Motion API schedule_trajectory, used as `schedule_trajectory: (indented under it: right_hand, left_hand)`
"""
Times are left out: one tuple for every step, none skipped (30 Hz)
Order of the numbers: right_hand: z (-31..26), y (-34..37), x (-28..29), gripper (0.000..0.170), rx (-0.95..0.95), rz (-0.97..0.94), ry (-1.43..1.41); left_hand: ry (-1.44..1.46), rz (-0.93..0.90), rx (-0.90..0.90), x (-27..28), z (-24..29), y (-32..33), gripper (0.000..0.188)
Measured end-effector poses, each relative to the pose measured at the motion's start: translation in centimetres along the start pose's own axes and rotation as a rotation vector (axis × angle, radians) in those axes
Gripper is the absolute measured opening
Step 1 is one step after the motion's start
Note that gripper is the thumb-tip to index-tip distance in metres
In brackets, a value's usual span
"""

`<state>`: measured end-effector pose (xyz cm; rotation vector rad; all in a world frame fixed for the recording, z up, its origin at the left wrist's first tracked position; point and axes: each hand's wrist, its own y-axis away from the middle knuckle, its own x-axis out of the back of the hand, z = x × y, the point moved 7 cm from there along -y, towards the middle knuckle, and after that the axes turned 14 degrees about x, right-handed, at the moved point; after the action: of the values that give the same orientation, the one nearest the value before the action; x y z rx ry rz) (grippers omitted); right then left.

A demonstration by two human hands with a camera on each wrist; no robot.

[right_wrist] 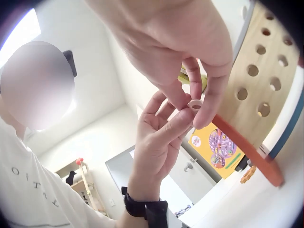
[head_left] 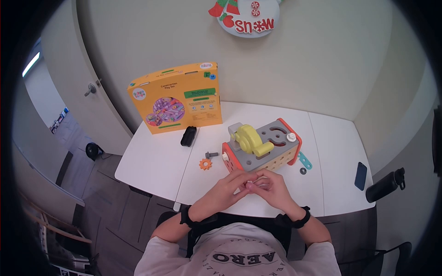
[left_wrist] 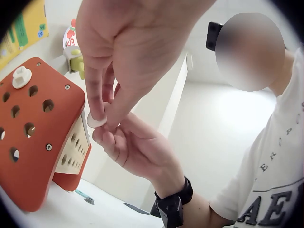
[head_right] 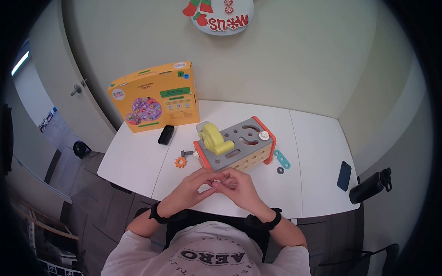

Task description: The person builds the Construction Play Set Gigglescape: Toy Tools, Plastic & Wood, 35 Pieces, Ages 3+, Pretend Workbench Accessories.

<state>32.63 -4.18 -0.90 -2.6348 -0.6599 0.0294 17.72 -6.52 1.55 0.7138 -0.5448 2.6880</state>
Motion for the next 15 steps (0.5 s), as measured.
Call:
schedule_trajectory:
  right_hand:
    - [0.5,0.0,0.0,0.018,-0.021,0.007,-0.091]
    - [0.9,-0.1,0.2,0.018,-0.025,-0.003,-0.130]
    - [1.2,-0.2,0.5,0.019,-0.028,-0.013,-0.168]
    - [1.4,-0.4,0.8,0.020,-0.031,-0.023,-0.206]
    - [1.7,-0.4,1.1,0.020,-0.042,-0.029,-0.225]
    - [2.0,-0.5,1.4,0.021,-0.053,-0.035,-0.243]
    - [2.0,-0.6,1.5,0.022,-0.063,-0.041,-0.261]
    - [1.7,-0.8,1.9,0.023,-0.071,-0.036,-0.253]
    - [1.3,-0.9,2.2,0.024,-0.081,-0.032,-0.245]
    - [0.9,-1.0,2.4,0.025,-0.090,-0.027,-0.237]
    - [0.4,-1.0,2.6,0.023,-0.084,-0.055,-0.206]
    - [0.0,-1.0,3.0,0.020,-0.079,-0.083,-0.176]
    - [-0.2,-0.9,3.4,0.019,-0.075,-0.110,-0.146]
    - [0.0,-0.7,3.6,0.019,-0.089,-0.195,-0.084]
    - [0.2,-0.4,3.9,0.020,-0.104,-0.280,-0.021]
  left_hand:
    - [-0.017,0.000,-0.033,0.0,0.5,0.1,0.052]
    - [0.000,0.005,-0.026,0.2,0.8,0.1,0.051]
    - [0.018,0.011,-0.019,0.6,1.3,0.1,0.050]
    - [0.036,0.018,-0.014,0.9,1.6,0.1,0.049]
    - [0.030,0.027,0.011,1.4,1.4,0.0,0.052]
    - [0.024,0.037,0.035,2.2,1.2,0.0,0.055]
    - [0.019,0.047,0.059,2.8,0.9,-0.1,0.058]
    - [-0.023,0.082,0.110,3.4,0.5,-0.3,0.065]
    - [-0.065,0.118,0.162,4.0,0.0,-0.4,0.073]
    - [-0.107,0.154,0.214,4.4,-0.6,-0.5,0.081]
    - [-0.160,0.192,0.231,4.4,-1.3,-0.5,0.092]
    - [-0.213,0.230,0.248,4.2,-2.4,-0.6,0.104]
    - [-0.265,0.267,0.266,4.0,-3.4,-0.5,0.115]
    - [-0.311,0.272,0.271,3.4,-3.8,-0.6,0.121]
    - [-0.356,0.276,0.277,2.6,-4.1,-0.7,0.128]
